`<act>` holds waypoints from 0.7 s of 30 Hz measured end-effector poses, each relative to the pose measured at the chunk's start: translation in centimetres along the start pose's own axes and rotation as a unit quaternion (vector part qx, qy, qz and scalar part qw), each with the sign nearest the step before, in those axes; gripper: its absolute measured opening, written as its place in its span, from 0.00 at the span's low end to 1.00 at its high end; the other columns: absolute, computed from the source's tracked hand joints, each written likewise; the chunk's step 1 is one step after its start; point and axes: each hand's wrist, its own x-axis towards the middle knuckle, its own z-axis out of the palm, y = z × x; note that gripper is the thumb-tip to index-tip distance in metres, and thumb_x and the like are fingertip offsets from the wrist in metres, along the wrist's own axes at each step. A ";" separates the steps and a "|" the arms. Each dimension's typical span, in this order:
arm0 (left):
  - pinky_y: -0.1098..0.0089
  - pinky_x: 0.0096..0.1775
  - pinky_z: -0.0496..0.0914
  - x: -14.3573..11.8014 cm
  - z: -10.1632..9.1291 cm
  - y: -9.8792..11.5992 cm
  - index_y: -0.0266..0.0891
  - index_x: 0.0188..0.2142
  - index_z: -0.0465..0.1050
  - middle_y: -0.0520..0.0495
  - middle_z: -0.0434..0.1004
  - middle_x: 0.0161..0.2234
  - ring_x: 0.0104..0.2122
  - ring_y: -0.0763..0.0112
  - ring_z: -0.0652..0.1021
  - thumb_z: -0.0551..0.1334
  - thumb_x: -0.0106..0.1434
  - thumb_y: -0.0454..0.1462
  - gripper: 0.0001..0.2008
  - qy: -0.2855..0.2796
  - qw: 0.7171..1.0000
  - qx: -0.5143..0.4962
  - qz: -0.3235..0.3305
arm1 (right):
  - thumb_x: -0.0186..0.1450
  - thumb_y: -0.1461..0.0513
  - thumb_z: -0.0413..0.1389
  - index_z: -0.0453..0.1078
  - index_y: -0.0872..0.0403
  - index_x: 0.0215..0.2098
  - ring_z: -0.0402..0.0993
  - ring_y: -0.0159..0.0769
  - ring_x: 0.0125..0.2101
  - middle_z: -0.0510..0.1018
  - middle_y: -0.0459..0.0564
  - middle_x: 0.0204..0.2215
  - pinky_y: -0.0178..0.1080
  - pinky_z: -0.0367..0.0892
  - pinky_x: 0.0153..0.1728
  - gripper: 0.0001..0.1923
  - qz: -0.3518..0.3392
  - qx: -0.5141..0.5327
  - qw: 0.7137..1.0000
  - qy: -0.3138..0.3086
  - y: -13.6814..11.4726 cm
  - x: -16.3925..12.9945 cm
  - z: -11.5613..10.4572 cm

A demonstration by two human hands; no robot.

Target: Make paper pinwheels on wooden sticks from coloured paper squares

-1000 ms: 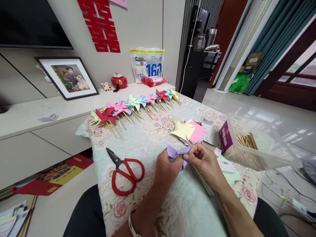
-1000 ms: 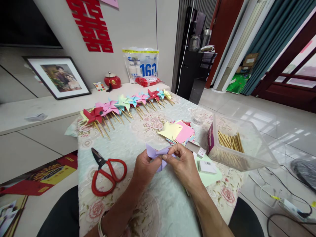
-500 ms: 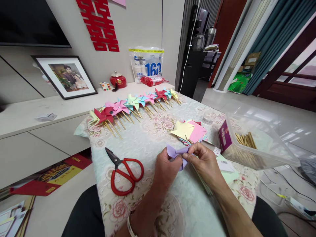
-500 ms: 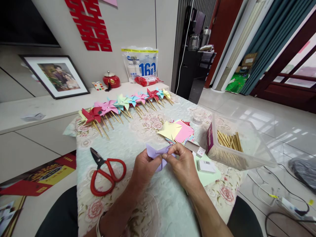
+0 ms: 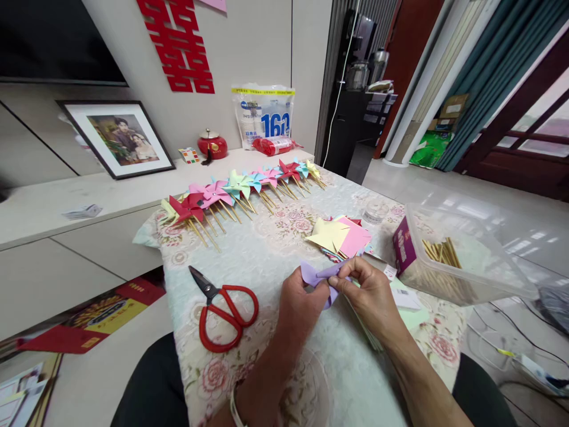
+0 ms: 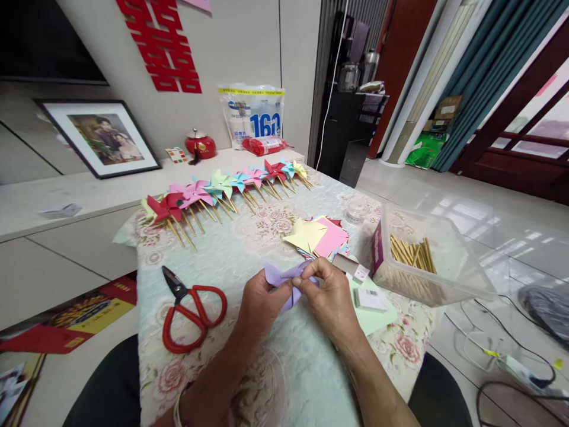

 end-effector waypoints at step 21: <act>0.67 0.37 0.72 -0.3 0.1 0.9 0.34 0.33 0.79 0.49 0.82 0.28 0.32 0.62 0.78 0.65 0.51 0.36 0.10 -0.003 1.000 -0.005 0.018 | 0.58 0.60 0.64 0.68 0.51 0.27 0.68 0.36 0.30 0.74 0.43 0.25 0.39 0.61 0.34 0.09 -0.003 -0.013 1.000 0.014 0.1 -0.3 -0.1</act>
